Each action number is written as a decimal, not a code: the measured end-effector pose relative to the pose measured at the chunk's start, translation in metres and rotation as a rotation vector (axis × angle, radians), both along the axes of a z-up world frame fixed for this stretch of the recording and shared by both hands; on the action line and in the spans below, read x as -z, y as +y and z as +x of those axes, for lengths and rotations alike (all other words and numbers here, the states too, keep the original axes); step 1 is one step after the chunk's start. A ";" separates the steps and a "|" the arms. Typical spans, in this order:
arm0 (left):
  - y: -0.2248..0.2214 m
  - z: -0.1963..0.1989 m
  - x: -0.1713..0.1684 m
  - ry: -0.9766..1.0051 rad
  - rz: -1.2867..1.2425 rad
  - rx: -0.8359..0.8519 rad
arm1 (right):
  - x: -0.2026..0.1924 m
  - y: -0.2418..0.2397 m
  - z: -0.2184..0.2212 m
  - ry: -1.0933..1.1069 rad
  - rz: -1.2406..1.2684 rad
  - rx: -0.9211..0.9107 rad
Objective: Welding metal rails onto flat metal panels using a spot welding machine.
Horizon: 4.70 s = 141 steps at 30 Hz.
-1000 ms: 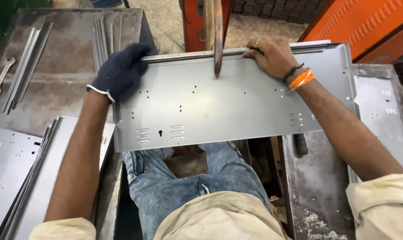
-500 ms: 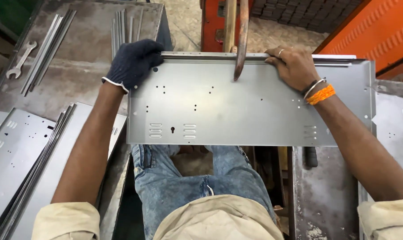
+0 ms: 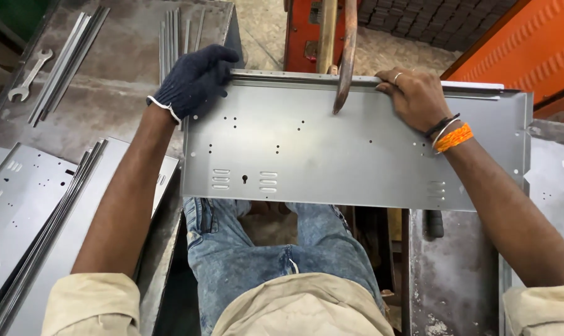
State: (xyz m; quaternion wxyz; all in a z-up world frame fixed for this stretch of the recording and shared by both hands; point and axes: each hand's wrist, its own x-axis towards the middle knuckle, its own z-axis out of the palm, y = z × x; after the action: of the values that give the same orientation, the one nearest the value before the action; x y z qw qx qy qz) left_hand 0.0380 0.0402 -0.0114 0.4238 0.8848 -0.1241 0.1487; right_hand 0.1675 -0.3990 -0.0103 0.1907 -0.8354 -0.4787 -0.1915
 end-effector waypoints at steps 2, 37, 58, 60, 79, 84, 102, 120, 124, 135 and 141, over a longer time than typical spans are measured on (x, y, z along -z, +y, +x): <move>0.005 0.003 0.006 0.026 -0.075 0.021 | 0.000 0.001 0.001 -0.015 -0.004 -0.002; -0.021 -0.001 -0.003 0.040 0.718 -0.174 | 0.013 -0.002 0.009 0.051 -0.119 0.196; -0.014 -0.025 0.015 0.037 0.683 -0.183 | 0.014 -0.002 -0.030 0.139 -0.168 0.221; -0.023 -0.026 0.010 0.045 0.685 -0.173 | 0.018 -0.012 -0.026 0.038 -0.131 0.173; -0.109 0.000 0.006 -0.044 0.580 -0.086 | 0.029 -0.094 -0.003 0.075 -0.317 0.382; -0.110 0.002 0.001 -0.036 0.524 -0.067 | 0.029 -0.098 0.001 -0.001 -0.253 0.335; -0.186 0.032 0.043 -0.066 -0.323 0.001 | 0.035 -0.189 0.041 0.042 -0.364 0.446; -0.048 -0.026 -0.032 0.287 0.492 -0.160 | -0.004 -0.045 -0.026 0.199 -0.232 0.278; 0.015 -0.042 -0.026 0.370 0.522 -0.260 | 0.009 -0.043 -0.026 -0.061 -0.077 0.034; -0.065 -0.028 -0.041 -0.326 0.585 -0.051 | 0.022 0.010 -0.029 0.104 -0.191 0.219; -0.140 0.010 -0.013 -0.124 0.575 0.038 | 0.023 0.024 -0.034 0.174 -0.175 0.189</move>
State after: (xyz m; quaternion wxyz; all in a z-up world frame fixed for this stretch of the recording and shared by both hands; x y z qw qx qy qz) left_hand 0.0484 -0.1000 0.0021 0.1501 0.9553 -0.2034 0.1532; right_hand 0.1338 -0.3749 -0.0329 0.1391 -0.9035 -0.3945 -0.0931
